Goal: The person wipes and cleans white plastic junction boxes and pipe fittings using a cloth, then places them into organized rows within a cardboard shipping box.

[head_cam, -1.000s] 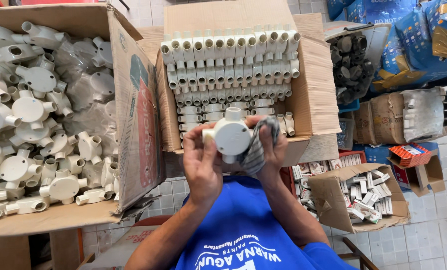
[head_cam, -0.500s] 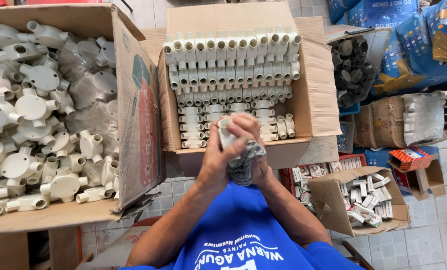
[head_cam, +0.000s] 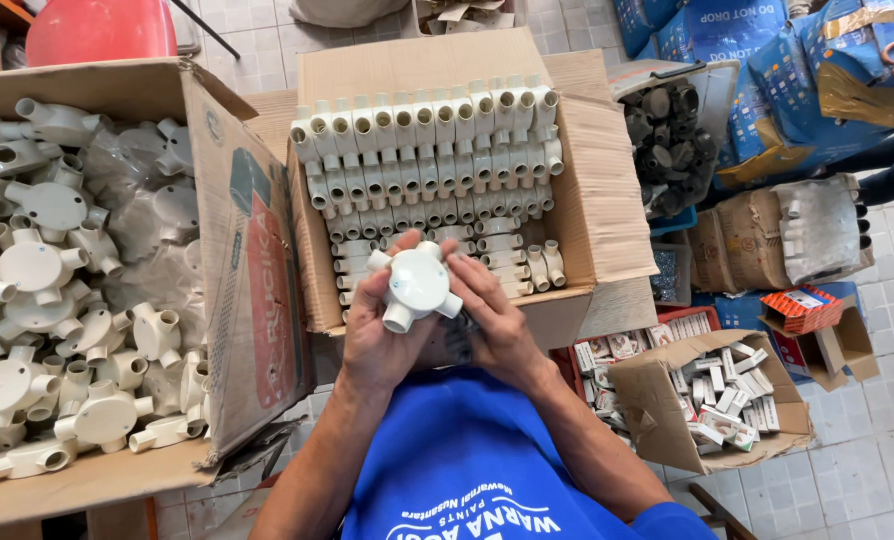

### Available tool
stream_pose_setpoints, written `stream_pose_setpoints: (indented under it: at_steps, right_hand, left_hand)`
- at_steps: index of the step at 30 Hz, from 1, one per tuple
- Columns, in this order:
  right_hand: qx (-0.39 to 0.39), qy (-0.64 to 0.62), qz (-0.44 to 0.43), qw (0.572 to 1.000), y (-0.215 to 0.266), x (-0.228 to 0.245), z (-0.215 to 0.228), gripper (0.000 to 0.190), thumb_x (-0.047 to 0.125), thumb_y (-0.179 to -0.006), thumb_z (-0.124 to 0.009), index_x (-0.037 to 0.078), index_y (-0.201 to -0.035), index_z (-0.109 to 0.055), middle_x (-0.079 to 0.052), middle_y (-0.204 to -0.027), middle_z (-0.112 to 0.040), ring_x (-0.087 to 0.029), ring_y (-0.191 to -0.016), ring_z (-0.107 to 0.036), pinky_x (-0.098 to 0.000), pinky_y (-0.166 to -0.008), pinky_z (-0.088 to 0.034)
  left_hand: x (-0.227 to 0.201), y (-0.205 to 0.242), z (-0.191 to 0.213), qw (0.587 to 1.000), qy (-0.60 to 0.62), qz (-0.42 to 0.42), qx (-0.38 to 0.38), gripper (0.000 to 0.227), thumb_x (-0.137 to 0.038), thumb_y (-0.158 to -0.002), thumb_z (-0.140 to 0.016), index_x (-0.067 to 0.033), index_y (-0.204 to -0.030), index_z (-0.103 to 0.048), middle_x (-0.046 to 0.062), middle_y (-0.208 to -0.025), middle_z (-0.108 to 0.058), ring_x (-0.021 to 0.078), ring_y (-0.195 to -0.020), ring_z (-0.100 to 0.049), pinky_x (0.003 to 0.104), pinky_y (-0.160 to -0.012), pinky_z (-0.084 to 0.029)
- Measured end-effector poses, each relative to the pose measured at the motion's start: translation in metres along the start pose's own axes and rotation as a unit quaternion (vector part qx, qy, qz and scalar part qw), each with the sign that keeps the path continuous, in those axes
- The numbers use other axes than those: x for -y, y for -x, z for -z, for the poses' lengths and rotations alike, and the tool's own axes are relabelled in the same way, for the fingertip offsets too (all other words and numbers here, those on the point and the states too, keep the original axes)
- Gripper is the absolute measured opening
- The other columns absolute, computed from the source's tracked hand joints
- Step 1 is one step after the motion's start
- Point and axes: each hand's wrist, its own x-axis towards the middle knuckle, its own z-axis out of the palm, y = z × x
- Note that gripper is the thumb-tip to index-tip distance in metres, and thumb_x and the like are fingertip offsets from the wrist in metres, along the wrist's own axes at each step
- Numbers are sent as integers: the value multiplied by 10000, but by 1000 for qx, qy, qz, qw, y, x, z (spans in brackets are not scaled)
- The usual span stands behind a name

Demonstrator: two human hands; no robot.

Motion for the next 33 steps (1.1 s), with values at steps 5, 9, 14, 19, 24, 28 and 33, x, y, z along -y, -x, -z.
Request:
stream_pose_setpoints:
  at_steps: [5,9,14,19,24,28,33]
  right_hand:
    - [-157,-167,-218,949,14,-8,35,478,-66,-1032,-505,-37,-1508,-553,-225,-1436,-686,-364,-1276,-691,-497,-1118,-544]
    - [-222,-321,-167,905,23,-23,30,622,267,-1139,-429,-99,-1622,-289,-374,-1522,-528,-465,-1419,-548,-627,-1112,-538]
    - [-140,75,-52,986,26,-40,36,610,370,-1127,-478,24,-1628,-432,-248,-1598,-515,-419,-1478,-506,-507,-1200,-449]
    - [-208,-115,-287,928,36,-59,70,470,101,-1092,-564,3,-1550,-519,-189,-1277,-751,-206,-1066,-700,-363,-960,-557]
    - [-206,-270,-305,890,42,-53,93,635,235,-941,-771,-11,-1502,-599,-157,-1154,-772,-129,-915,-747,-298,-815,-630]
    - [-222,-150,-308,913,39,-64,107,451,186,-870,-856,17,-1280,-773,-100,-1005,-797,-75,-841,-689,-225,-736,-585]
    - [-181,-52,-336,923,19,-84,119,416,163,-778,-967,126,-1175,-848,-5,-893,-813,-35,-832,-710,-222,-796,-594]
  left_hand:
    - [30,-7,1,988,-99,77,-90,578,-213,-1004,-547,-42,-1556,-516,269,-1323,-721,358,-1150,-750,492,-962,-650]
    - [45,-17,11,944,-326,-5,-53,602,-213,-976,-686,-55,-1537,-533,236,-1281,-716,253,-1128,-724,448,-964,-650]
    - [55,-14,-20,762,-632,-65,122,518,-255,-1029,-695,-81,-1496,-556,207,-1257,-768,275,-1180,-740,429,-975,-585]
    - [69,-32,10,879,-464,-54,97,520,-223,-1073,-609,2,-1525,-483,222,-1240,-742,241,-1119,-711,427,-980,-594]
    - [94,-62,3,934,-347,-26,80,460,-185,-1116,-552,-7,-1533,-472,185,-1161,-757,147,-999,-721,312,-838,-612]
    - [119,-93,35,955,-291,-1,56,479,-250,-1134,-532,-19,-1547,-455,138,-1190,-730,126,-982,-740,265,-804,-624]
    - [128,-113,48,955,-297,13,18,475,-250,-1147,-528,-54,-1575,-459,89,-1303,-694,119,-1077,-682,297,-910,-590]
